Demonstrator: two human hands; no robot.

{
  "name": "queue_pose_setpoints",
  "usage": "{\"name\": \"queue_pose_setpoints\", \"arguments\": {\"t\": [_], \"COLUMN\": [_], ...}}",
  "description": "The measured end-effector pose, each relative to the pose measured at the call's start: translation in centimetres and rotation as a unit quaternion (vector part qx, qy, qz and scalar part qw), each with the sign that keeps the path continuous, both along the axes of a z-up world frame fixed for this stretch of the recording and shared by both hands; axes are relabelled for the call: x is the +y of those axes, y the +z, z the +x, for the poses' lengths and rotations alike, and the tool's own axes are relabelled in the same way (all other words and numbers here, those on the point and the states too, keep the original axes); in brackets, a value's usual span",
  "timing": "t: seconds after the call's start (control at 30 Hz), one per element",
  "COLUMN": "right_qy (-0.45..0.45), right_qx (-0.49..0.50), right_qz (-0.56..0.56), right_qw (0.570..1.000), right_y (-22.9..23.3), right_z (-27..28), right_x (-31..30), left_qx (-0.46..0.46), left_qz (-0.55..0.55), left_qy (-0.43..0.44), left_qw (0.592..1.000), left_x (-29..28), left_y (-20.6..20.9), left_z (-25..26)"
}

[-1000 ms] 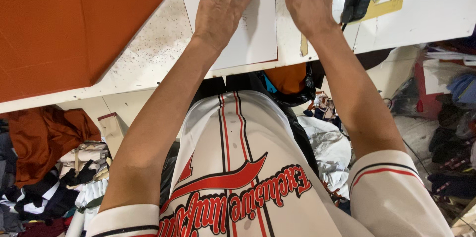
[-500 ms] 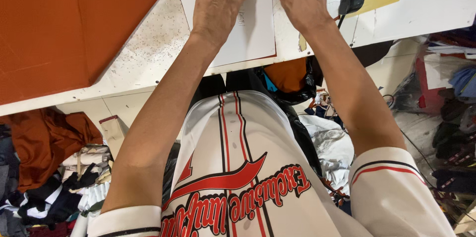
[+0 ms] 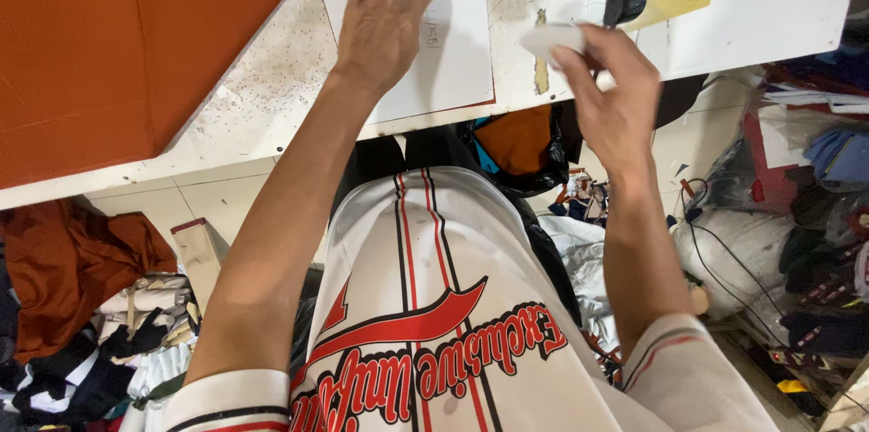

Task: The person marks fabric using a white chalk-like tool and a paper template, then cuts out pieces of orange fabric using scissors and an electric fabric cutter.

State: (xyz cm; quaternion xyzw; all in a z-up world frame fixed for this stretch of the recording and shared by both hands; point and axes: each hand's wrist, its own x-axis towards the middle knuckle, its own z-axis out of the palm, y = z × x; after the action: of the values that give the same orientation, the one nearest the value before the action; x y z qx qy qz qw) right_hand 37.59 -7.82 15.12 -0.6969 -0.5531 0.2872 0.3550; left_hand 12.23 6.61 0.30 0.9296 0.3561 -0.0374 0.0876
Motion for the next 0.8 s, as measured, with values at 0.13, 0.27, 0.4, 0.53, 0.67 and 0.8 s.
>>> {"name": "queue_pose_setpoints", "arguments": {"t": [0.13, 0.27, 0.4, 0.53, 0.67, 0.8], "right_qy": [-0.18, -0.329, -0.311, -0.243, -0.252, -0.204], "right_qx": [0.129, 0.158, 0.157, 0.12, 0.154, -0.071], "right_qz": [0.05, 0.036, -0.038, -0.061, -0.087, -0.072], "right_qw": [0.974, 0.93, 0.937, 0.961, 0.951, 0.974], "right_y": [-1.2, -4.6, -9.4, -13.1, -14.8, -12.6], "right_z": [3.2, 7.6, 11.0, 12.5, 12.4, 11.6], "right_x": [-3.8, -5.4, -2.7, -0.1, 2.4, 3.5], "left_qx": [-0.045, -0.049, 0.016, 0.087, 0.088, 0.041], "left_qz": [-0.11, -0.102, -0.104, -0.148, -0.117, -0.2], "left_qy": [0.086, 0.163, 0.137, 0.142, 0.134, 0.18], "left_qw": [0.989, 0.98, 0.985, 0.975, 0.98, 0.962], "left_x": [2.0, 5.5, 6.8, 7.9, 9.1, 9.2], "left_y": [0.5, 2.0, 2.7, 2.8, 3.7, 6.5], "left_z": [-2.8, -4.5, -4.0, -3.2, -2.8, -3.0]}}
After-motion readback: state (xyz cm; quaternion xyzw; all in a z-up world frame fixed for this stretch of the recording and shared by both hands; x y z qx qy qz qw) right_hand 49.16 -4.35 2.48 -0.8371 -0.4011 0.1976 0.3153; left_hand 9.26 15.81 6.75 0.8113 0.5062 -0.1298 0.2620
